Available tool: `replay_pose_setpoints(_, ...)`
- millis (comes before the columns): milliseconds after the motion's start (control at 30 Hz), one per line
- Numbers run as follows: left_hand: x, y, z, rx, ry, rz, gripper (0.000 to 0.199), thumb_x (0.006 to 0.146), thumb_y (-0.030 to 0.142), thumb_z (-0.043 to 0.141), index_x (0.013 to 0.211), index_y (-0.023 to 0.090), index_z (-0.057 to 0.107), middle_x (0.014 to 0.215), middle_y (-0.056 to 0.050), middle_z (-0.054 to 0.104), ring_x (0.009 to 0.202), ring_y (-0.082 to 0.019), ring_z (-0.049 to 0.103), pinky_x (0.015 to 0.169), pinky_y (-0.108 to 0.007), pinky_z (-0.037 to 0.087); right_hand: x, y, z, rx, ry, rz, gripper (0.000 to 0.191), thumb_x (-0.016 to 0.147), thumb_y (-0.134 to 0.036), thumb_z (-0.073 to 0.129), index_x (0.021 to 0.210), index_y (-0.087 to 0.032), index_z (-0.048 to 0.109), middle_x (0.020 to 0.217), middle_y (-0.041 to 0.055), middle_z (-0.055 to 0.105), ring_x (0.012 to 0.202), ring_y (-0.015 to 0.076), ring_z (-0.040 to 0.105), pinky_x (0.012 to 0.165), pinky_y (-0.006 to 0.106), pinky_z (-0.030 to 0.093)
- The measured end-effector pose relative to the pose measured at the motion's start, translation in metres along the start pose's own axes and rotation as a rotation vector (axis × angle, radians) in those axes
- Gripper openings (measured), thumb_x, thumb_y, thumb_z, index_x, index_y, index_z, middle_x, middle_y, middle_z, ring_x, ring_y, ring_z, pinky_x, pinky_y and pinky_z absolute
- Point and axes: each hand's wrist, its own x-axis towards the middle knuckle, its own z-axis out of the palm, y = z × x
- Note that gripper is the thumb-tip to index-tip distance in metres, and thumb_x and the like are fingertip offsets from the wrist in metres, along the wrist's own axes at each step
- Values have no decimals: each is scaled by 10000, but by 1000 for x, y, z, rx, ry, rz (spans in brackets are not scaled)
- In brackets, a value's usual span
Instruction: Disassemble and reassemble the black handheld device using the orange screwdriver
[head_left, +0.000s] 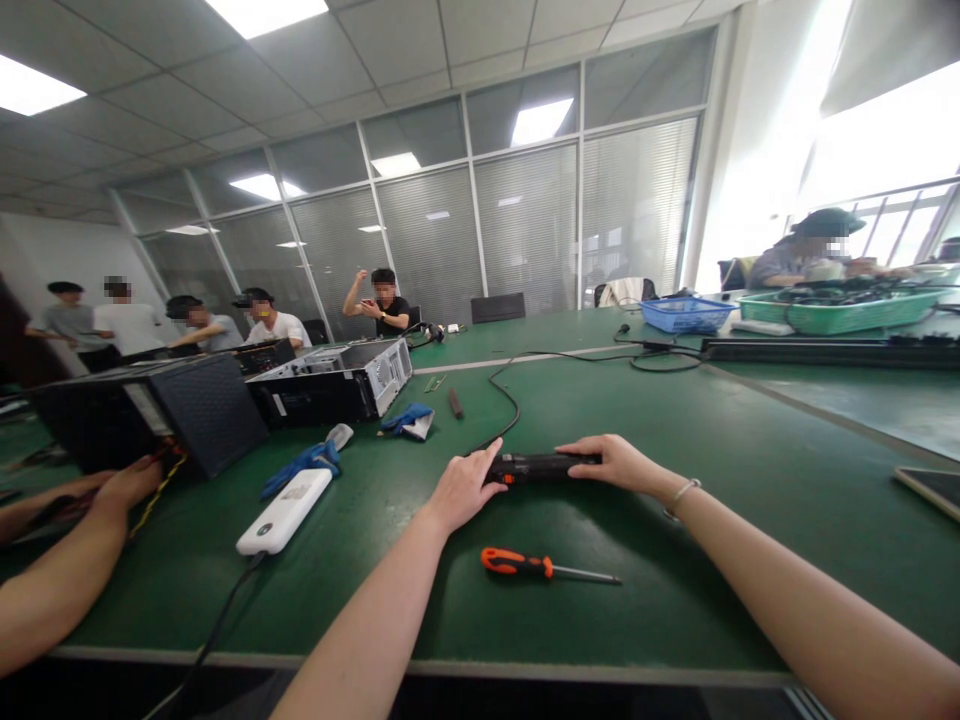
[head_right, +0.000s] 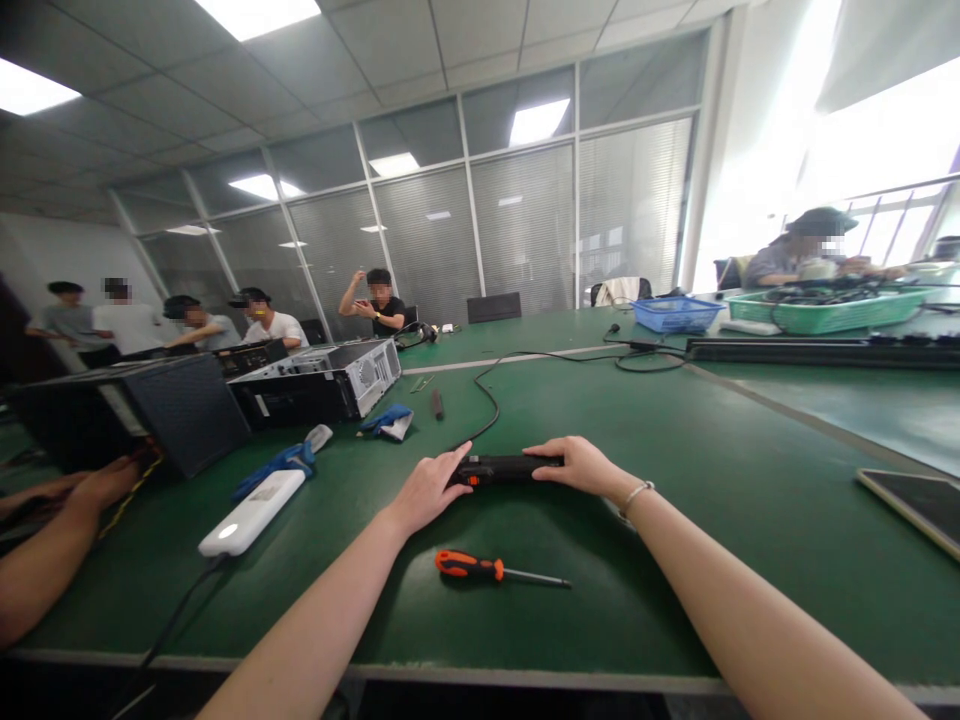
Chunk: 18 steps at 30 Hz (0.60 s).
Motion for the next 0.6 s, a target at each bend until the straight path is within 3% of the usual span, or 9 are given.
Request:
replay_pose_setpoints(167,0,1,0,66,0,37,534,912,385,559,1403,276,381,1271,-77,581,1117,-243,582,943,-370,448,-2,-3,-2,-4,-19,-25,579,712,-552,682,1224,-287,632,1138,44,676,992,266,624,895,358,474)
replay_pose_setpoints(300,1,2,0,74,6,52,529,909,375,566,1400,282,393,1270,-69,589,1122,-242,581,933,-356,459,-1,-3,-2,-83,-12,-74,535,723,-518,686,1205,-290,646,1185,48,640,1014,258,609,914,353,460)
replay_pose_setpoints(600,0,4,-2,-43,12,25,512,886,366,601,1367,267,457,1274,-51,610,1127,-236,583,972,-364,443,-3,-5,0,-153,-15,-81,523,762,-503,659,1232,-276,628,1059,59,674,913,239,624,852,349,481)
